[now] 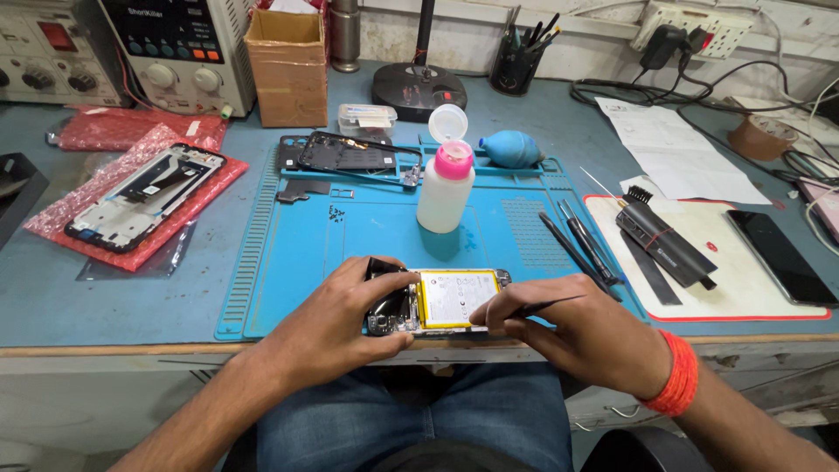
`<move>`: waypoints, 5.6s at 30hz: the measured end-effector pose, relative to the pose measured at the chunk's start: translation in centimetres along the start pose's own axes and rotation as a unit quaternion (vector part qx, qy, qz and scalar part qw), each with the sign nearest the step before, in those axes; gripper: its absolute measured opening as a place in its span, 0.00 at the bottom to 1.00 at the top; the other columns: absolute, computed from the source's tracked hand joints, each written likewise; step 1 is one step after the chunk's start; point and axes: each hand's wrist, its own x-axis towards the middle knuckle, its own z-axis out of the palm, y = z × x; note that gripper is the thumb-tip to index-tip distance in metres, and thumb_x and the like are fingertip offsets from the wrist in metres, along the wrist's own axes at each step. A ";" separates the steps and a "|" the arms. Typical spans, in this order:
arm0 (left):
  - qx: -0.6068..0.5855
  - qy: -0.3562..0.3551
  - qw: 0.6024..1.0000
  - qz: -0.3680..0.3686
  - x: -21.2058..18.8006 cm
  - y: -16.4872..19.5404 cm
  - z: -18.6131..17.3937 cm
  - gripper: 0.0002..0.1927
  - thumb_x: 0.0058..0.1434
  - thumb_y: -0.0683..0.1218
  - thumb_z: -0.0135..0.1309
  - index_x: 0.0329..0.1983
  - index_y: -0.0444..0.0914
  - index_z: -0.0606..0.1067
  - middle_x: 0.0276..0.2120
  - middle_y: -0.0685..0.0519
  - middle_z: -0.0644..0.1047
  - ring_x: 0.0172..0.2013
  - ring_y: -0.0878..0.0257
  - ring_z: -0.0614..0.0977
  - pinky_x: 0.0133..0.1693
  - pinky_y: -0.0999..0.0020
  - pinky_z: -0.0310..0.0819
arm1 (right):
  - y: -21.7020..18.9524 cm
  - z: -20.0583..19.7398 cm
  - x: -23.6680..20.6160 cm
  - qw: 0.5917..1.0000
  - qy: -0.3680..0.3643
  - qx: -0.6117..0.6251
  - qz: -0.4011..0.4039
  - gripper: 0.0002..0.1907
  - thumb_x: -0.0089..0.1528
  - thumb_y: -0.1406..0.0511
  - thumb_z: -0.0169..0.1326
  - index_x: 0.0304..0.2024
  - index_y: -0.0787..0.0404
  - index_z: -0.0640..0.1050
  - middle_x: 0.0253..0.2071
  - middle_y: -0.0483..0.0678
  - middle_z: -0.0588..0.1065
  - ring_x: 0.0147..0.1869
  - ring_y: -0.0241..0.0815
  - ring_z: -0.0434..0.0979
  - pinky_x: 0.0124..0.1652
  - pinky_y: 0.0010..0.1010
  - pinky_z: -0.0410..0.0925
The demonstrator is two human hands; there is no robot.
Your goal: The person works on a disassembled smartphone on a blue repair mat, using a brush to apply liquid from a bottle onto the battery, then uses a metal pry tool to work along the battery edge to loosen it. They lift and reposition the phone chassis and continue prying around the battery to detach it from the adhesive.
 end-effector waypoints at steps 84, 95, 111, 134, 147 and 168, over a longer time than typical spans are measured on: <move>0.020 0.061 0.997 0.047 -0.3 0.1 0.5 0.38 0.48 0.46 0.68 0.64 0.38 0.70 0.58 0.45 0.70 0.60 0.49 0.70 0.60 0.57 0.69 | 1.0 2.2 1.0 0.987 0.114 0.103 0.048 0.07 0.62 0.72 0.59 0.42 0.67 0.76 0.43 0.51 0.84 0.48 0.40 0.88 0.48 0.30 0.81; 0.025 0.055 0.997 0.039 -0.2 0.0 0.5 0.38 0.48 0.47 0.68 0.63 0.37 0.71 0.59 0.45 0.70 0.60 0.48 0.70 0.60 0.56 0.68 | -0.3 1.8 1.5 0.996 0.084 0.016 0.025 0.09 0.59 0.72 0.60 0.43 0.64 0.78 0.40 0.46 0.84 0.41 0.38 0.89 0.36 0.30 0.77; 0.004 0.038 0.999 0.014 -0.1 0.1 0.2 0.37 0.49 0.49 0.68 0.63 0.37 0.72 0.57 0.45 0.71 0.59 0.50 0.72 0.59 0.58 0.69 | -1.1 0.0 4.1 0.996 -0.028 -0.007 -0.085 0.05 0.60 0.73 0.59 0.39 0.65 0.80 0.40 0.50 0.83 0.44 0.47 0.86 0.44 0.31 0.76; 0.014 0.026 1.000 0.006 0.4 -0.4 0.3 0.35 0.51 0.52 0.66 0.60 0.34 0.73 0.55 0.40 0.74 0.56 0.47 0.75 0.57 0.57 0.70 | 0.9 1.9 1.1 0.996 0.068 0.003 -0.059 0.05 0.57 0.75 0.61 0.35 0.64 0.80 0.40 0.50 0.84 0.45 0.45 0.89 0.43 0.31 0.79; 0.044 0.029 0.998 0.025 0.4 -0.4 0.4 0.34 0.52 0.52 0.65 0.60 0.34 0.74 0.55 0.39 0.75 0.57 0.46 0.74 0.58 0.56 0.69 | 1.0 3.4 -0.7 0.972 0.077 -0.115 -0.193 0.10 0.56 0.74 0.60 0.40 0.65 0.79 0.48 0.55 0.81 0.49 0.52 0.85 0.45 0.37 0.78; 0.050 0.029 0.998 0.027 0.5 -0.3 0.4 0.32 0.52 0.52 0.65 0.58 0.33 0.75 0.55 0.40 0.75 0.57 0.47 0.74 0.57 0.56 0.69 | 1.4 7.9 -2.4 0.915 0.197 -0.234 -0.262 0.08 0.59 0.71 0.63 0.38 0.63 0.77 0.49 0.58 0.80 0.52 0.55 0.84 0.53 0.48 0.77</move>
